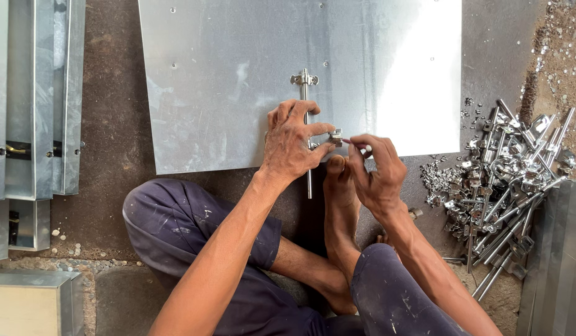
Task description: The person assembles a metal box by attaching hinges and latch components to a flat metal sheet using a hammer and pins, then fits the panel into a frame and hammers the edges to secure it.
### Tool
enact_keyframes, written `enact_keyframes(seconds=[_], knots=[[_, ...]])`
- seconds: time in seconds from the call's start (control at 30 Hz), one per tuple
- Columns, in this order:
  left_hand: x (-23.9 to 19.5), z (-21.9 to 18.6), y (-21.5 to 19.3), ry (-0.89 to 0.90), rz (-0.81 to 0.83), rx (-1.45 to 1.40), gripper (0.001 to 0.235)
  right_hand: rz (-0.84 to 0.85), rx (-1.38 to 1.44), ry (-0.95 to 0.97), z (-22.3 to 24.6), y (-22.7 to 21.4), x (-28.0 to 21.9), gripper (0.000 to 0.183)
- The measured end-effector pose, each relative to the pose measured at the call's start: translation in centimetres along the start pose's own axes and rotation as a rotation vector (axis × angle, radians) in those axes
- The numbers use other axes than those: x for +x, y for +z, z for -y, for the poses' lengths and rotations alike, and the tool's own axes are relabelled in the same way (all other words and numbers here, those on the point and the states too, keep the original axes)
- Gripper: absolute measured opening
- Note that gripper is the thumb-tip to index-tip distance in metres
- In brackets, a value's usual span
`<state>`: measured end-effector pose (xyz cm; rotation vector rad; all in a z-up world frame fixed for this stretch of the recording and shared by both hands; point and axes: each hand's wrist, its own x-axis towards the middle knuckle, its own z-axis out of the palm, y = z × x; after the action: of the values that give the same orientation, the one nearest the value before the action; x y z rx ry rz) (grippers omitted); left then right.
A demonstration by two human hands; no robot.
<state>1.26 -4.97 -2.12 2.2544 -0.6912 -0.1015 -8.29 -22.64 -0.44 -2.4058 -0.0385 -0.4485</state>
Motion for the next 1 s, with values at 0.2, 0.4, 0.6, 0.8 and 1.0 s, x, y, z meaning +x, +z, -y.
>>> enact_keyframes(seconds=[0.2, 0.4, 0.6, 0.8, 1.0], knots=[[-0.1, 0.0, 0.3, 0.012, -0.012, 0.024, 0.028, 0.040, -0.022, 0.021, 0.3, 0.6, 1.3, 0.015], [0.4, -0.8, -1.0, 0.048, 0.026, 0.050, 0.034, 0.040, 0.058, 0.039, -1.7, 0.6, 0.2, 0.016], [0.9, -1.7, -0.9, -0.167, -0.089, 0.225, 0.083, 0.308, -0.308, 0.300, -3.3, -5.5, -5.8, 0.021], [0.2, -1.2, 1.9, 0.062, -0.091, 0.457, 0.069, 0.263, -0.269, 0.286, -1.6, -4.6, -5.5, 0.027], [-6.6, -2.0, -3.6, 0.411, -0.064, 0.441, 0.060, 0.083, 0.090, 0.173, 0.8, -0.6, 0.6, 0.026]])
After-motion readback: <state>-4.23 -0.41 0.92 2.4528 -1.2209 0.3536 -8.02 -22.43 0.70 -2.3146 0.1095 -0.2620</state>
